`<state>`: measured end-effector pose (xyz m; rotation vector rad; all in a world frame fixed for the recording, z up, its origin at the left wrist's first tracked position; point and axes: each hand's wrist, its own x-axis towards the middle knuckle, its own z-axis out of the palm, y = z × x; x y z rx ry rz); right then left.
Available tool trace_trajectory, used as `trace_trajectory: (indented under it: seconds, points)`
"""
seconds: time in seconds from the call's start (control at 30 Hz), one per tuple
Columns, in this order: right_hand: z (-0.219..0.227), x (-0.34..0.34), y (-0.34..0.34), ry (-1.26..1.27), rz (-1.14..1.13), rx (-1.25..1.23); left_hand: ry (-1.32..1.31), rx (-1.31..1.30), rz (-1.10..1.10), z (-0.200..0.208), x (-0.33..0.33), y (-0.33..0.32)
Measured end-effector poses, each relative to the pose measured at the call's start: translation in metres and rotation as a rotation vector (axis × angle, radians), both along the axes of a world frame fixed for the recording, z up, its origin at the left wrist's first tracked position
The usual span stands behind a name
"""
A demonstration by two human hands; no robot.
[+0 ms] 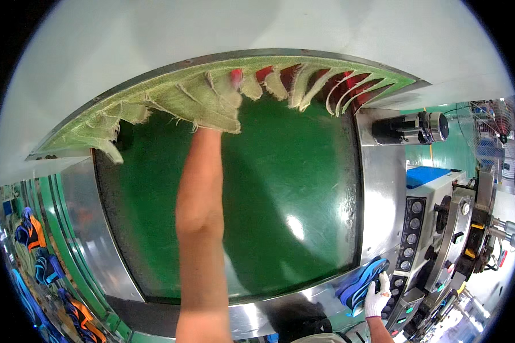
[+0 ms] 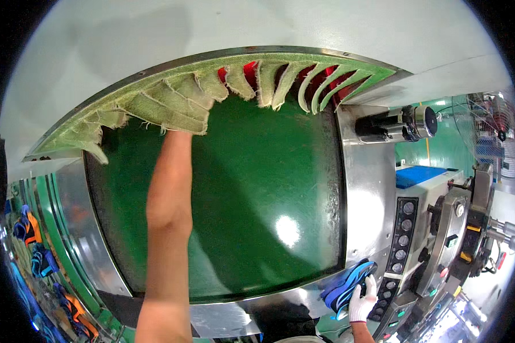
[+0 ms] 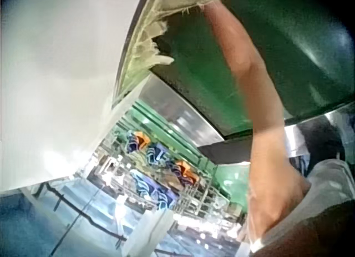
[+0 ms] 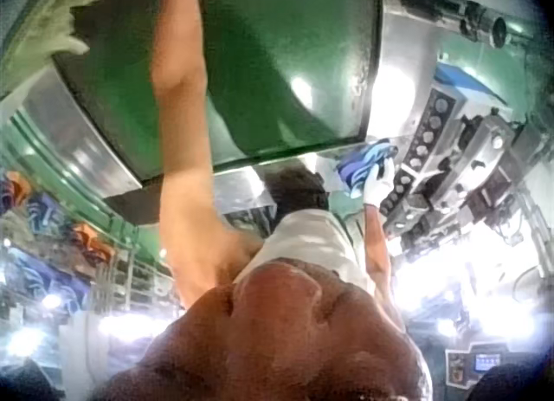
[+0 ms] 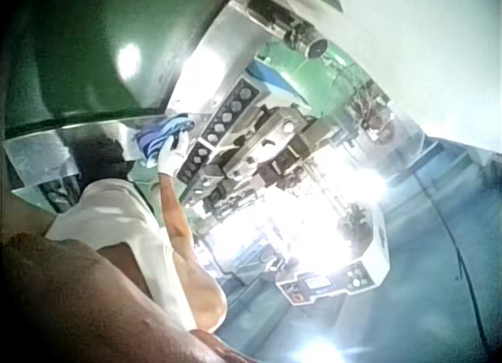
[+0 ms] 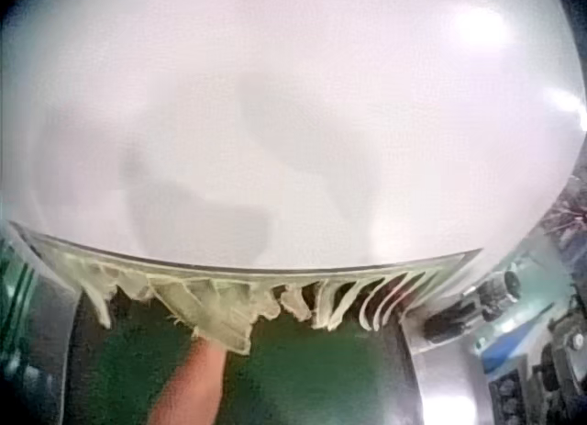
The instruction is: The person places blue shoes into a heating machine, removes them after a few seconds, and then positions them onto a sole-attaching machine for processing.
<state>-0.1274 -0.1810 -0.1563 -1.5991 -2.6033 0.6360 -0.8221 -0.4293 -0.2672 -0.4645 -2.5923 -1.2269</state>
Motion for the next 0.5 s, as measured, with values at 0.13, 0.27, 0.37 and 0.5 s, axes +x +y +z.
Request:
trace_trajectory:
  seconds: [0.13, 0.27, 0.37, 0.5]
  points:
    - [-0.002, 0.001, -0.001, 0.057, -0.012, -0.024, 0.091, -0.235, -0.028, 0.012, 0.042, 0.032]
    - [0.005, -0.013, -0.008, 0.081, -0.042, -0.019, 0.334, -0.233, -0.125, -0.023, 0.089, 0.032]
    - [0.0, 0.006, 0.001, -0.08, 0.203, 0.239, 0.342, -0.275, -0.174, -0.015, 0.142, 0.028]
    - [-0.02, 0.019, 0.008, -0.004, 0.121, 0.208, 0.104, -0.378, -0.313, -0.002, 0.236, 0.023]
